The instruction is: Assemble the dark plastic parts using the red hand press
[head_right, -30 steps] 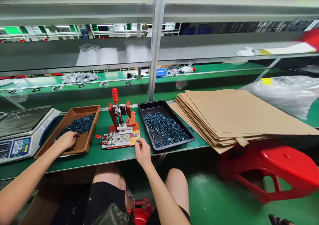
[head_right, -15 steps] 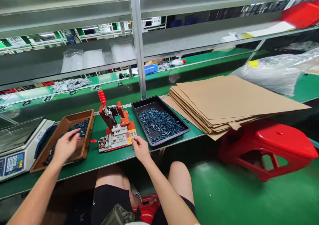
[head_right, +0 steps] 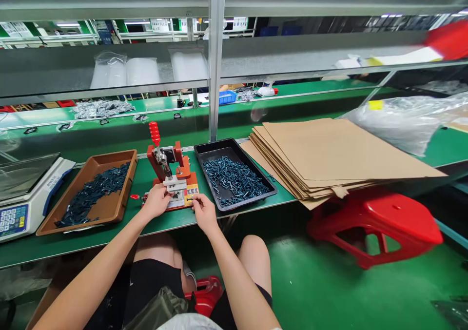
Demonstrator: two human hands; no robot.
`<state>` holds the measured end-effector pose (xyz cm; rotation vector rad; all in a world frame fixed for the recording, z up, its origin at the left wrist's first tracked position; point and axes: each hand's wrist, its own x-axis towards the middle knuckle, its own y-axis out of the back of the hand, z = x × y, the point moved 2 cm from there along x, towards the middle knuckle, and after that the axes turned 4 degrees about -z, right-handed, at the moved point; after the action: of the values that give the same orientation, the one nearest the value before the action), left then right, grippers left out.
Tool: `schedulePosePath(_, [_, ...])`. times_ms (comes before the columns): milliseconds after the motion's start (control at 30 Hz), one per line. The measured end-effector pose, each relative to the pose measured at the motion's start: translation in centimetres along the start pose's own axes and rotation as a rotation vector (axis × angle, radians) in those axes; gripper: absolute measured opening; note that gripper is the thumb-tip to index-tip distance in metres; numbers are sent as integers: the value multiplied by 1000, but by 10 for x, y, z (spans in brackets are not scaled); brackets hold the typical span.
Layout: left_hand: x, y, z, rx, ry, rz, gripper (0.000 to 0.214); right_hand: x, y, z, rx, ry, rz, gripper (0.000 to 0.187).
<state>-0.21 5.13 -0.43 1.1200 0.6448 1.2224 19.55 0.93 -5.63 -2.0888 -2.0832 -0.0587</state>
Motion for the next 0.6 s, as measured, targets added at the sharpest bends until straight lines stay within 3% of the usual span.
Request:
schedulePosePath(300, [-5,1,13,74,127,-26,23,-2,0,9,-92,17,1,19])
schedulePosePath(600, [4,3,13,73,167,-87,24,0,1,9,-130,6,-44,21])
